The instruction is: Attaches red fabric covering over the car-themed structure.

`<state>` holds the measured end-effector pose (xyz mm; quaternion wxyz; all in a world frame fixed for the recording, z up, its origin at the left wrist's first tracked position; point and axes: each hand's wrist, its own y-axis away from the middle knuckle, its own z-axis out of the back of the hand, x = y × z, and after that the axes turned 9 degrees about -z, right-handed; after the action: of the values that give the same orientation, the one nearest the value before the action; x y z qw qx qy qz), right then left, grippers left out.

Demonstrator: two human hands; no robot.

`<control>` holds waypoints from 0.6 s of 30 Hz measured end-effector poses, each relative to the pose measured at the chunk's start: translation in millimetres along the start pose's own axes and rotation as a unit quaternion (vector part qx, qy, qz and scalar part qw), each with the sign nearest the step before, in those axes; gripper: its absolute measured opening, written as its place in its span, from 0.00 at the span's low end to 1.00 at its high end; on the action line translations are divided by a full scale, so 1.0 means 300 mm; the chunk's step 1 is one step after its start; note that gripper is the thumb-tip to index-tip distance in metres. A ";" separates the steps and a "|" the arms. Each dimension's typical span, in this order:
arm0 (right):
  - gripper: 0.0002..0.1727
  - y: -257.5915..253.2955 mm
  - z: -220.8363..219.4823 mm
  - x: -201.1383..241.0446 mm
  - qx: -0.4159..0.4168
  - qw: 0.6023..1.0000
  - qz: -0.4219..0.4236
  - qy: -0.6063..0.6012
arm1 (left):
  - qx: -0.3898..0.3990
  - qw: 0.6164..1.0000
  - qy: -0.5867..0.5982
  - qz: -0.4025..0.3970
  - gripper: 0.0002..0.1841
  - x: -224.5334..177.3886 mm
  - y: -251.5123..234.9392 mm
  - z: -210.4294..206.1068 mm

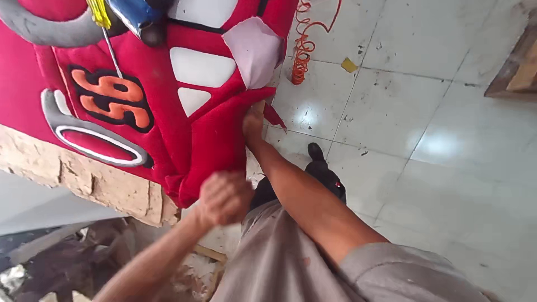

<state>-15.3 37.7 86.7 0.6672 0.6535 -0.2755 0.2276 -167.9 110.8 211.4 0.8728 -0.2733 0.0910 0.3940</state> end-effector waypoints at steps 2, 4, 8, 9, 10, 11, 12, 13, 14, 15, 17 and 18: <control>0.22 0.010 0.010 -0.001 0.031 0.999 0.001 0.007 | -0.054 0.973 0.118 0.193 0.13 -0.209 0.122 -0.156; 0.21 0.016 0.016 0.014 0.059 0.998 -0.026 0.003 | -0.143 0.848 0.236 0.453 0.19 -0.297 0.186 -0.352; 0.21 0.017 0.024 0.003 0.050 0.997 -0.035 0.051 | -0.379 0.653 0.364 0.546 0.45 -0.151 0.115 -0.613; 0.22 0.026 0.038 0.007 0.059 0.995 -0.029 0.077 | -0.418 0.650 0.373 0.513 0.48 -0.092 0.075 -0.635; 0.24 0.032 0.054 0.008 0.073 0.992 -0.018 0.101 | -0.461 0.640 0.384 0.480 0.46 -0.036 0.033 -0.650; 0.25 0.038 0.063 0.007 0.084 0.990 -0.015 0.115 | -0.499 0.622 0.392 0.459 0.42 0.013 -0.001 -0.651; 0.25 0.032 0.060 0.009 0.089 0.989 -0.020 0.116 | -0.527 0.606 0.394 0.447 0.35 0.066 -0.039 -0.643; 0.25 0.015 0.059 -0.004 0.085 0.990 -0.023 0.113 | -0.546 0.595 0.393 0.440 0.28 0.101 -0.077 -0.638; 0.23 0.000 0.061 -0.020 0.091 0.989 -0.025 0.110 | -0.558 0.588 0.383 0.443 0.22 0.118 -0.111 -0.635; 0.20 -0.014 0.059 -0.032 0.102 0.989 -0.015 0.109 | -0.574 0.581 0.358 0.453 0.17 0.127 -0.145 -0.627; 0.17 -0.024 0.060 -0.042 0.118 0.985 0.026 0.121 | -0.623 0.564 0.283 0.462 0.10 0.135 -0.193 -0.629; 0.17 -0.025 0.069 -0.040 0.130 0.980 0.052 0.138 | -0.643 0.559 0.251 0.459 0.09 0.141 -0.201 -0.640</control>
<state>-20.5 17.5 73.1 0.5953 0.6820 -0.1826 0.3838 -84.1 -0.1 59.9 0.1089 -0.7712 0.1422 0.6109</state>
